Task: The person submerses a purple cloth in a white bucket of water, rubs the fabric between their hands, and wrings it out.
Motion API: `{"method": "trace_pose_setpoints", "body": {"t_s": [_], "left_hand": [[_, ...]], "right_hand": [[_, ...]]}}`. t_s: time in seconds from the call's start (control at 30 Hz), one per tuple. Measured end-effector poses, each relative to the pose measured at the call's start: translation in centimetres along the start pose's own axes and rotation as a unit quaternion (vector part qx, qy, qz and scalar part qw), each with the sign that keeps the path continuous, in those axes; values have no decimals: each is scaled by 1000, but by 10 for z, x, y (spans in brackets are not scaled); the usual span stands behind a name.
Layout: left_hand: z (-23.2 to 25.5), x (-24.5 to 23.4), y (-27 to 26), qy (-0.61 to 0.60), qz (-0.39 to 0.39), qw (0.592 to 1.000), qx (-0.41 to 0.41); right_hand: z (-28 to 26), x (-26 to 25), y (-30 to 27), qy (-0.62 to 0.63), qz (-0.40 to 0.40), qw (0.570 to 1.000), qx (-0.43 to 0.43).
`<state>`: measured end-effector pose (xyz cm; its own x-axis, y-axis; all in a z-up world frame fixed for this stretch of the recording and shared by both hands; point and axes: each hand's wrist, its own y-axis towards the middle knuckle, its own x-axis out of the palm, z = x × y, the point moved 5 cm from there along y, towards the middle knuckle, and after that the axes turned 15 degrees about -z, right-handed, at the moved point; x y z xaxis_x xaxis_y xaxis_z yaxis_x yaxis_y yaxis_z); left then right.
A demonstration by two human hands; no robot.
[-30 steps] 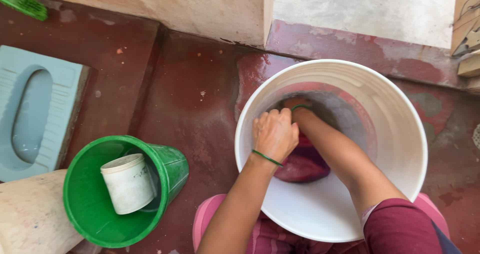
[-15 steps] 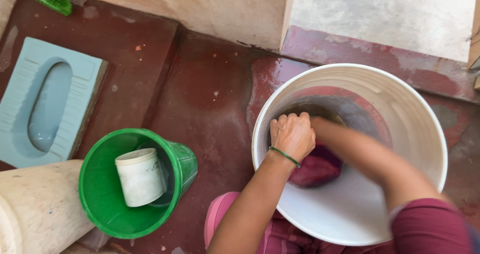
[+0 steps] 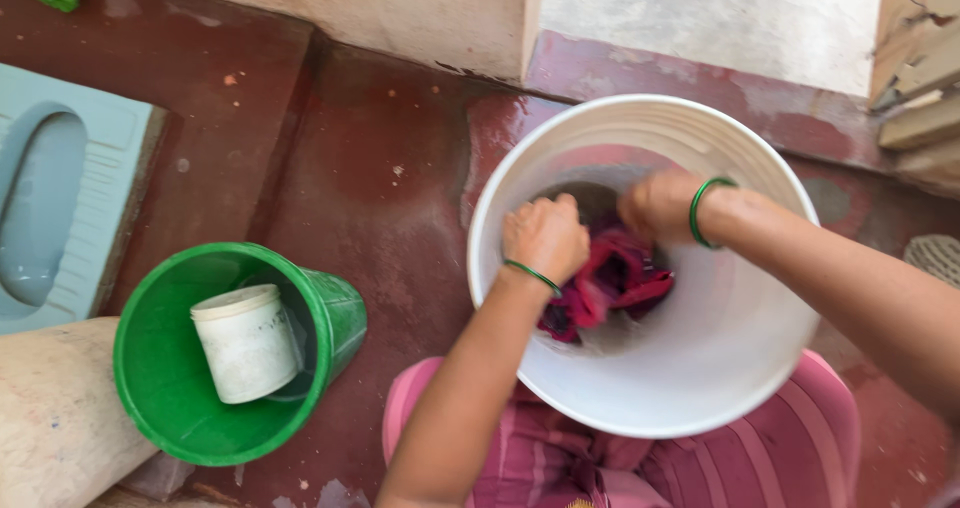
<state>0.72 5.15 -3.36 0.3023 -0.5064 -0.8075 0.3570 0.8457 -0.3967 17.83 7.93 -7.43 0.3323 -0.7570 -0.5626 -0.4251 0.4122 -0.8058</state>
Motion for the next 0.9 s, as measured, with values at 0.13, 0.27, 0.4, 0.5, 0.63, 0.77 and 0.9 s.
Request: {"method": "trace_pose_setpoints", "body": {"t_s": [0.13, 0.27, 0.4, 0.5, 0.63, 0.77, 0.9], "left_hand": [[-6, 9, 4, -19, -41, 999, 0], [3, 34, 16, -23, -89, 995, 46], [39, 137, 48, 81, -421, 903, 1], [47, 187, 64, 100, -462, 880, -49], [28, 205, 42, 64, -467, 859, -199], [-8, 214, 63, 100, -482, 852, -180], [-55, 222, 90, 91, -526, 836, -126]], "right_hand": [[21, -18, -21, 59, 168, 983, 52], [29, -4, 15, 112, 147, 981, 61], [47, 3, 31, 99, 95, 988, 76], [42, -1, 21, 131, 97, 984, 73], [35, -21, -9, 177, 112, 976, 59], [31, -32, -27, 206, 118, 971, 31], [24, -36, -40, 191, 135, 972, 23]]}}
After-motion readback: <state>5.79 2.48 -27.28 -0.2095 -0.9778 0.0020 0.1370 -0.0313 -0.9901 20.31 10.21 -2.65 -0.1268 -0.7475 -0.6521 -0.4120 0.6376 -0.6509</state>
